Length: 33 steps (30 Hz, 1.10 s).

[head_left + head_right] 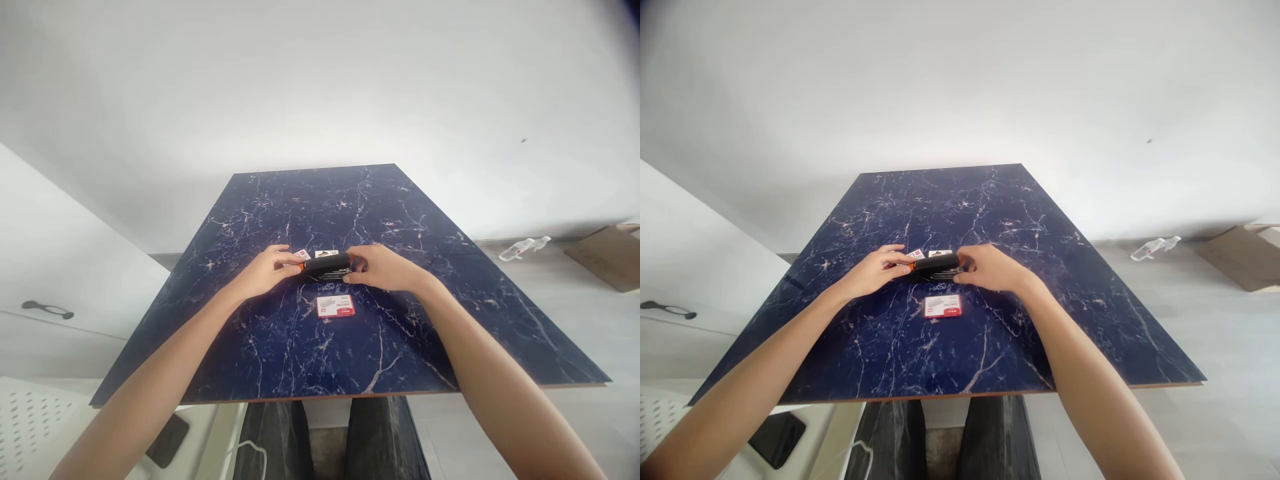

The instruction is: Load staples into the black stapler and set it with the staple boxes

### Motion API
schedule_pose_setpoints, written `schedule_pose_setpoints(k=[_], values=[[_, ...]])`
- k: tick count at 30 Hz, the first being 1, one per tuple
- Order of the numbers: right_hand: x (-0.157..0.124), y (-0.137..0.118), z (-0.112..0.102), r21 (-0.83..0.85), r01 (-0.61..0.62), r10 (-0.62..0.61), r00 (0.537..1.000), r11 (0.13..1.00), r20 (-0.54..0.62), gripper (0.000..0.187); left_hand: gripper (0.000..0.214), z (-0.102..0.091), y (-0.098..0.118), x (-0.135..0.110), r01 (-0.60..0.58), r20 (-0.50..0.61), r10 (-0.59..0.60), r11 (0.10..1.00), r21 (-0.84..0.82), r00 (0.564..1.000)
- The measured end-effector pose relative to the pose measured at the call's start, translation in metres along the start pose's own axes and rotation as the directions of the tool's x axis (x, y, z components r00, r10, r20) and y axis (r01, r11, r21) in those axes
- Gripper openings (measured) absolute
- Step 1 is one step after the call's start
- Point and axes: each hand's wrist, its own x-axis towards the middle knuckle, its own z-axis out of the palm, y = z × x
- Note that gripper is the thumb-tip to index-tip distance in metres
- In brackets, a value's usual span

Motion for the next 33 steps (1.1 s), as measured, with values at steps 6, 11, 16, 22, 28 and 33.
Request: schedule_pose_setpoints(k=[6, 11, 16, 22, 28, 33], values=[[-0.008, 0.016, -0.017, -0.041, -0.077, 0.078, 0.996, 0.996, 0.034, 0.027, 0.037, -0.003, 0.003, -0.003, -0.038, -0.063, 0.040, 0.998, 0.043, 0.997], [-0.038, 0.028, -0.055, 0.097, -0.153, 0.171, 0.961, 0.983, -0.218, 0.036, 0.027, 0.010, 0.034, -0.018, -0.419, -0.161, 0.459, 0.878, 0.231, 0.873], [-0.042, 0.007, -0.053, 0.310, 0.063, 0.036, 0.952, 0.949, -0.304, 0.033, 0.038, 0.035, 0.057, -0.027, -0.579, 0.162, 0.555, 0.780, 0.238, 0.816], [-0.031, -0.020, -0.031, 0.416, 0.059, -0.139, 0.976, 0.907, 0.165, 0.047, 0.038, 0.035, 0.057, -0.027, -0.394, -0.250, 0.371, 0.918, -0.048, 0.895], [-0.020, -0.038, -0.003, 0.556, 0.100, -0.169, 0.983, 0.825, 0.074, 0.042, 0.054, 0.023, 0.056, -0.029, -0.118, 0.069, 0.258, 0.642, -0.757, 0.964], [-0.014, -0.033, 0.007, 0.709, 0.093, -0.207, 0.975, 0.699, 0.076, 0.044, 0.048, 0.015, 0.048, -0.026, 0.039, 0.143, 0.175, 0.493, -0.869, 0.974]])
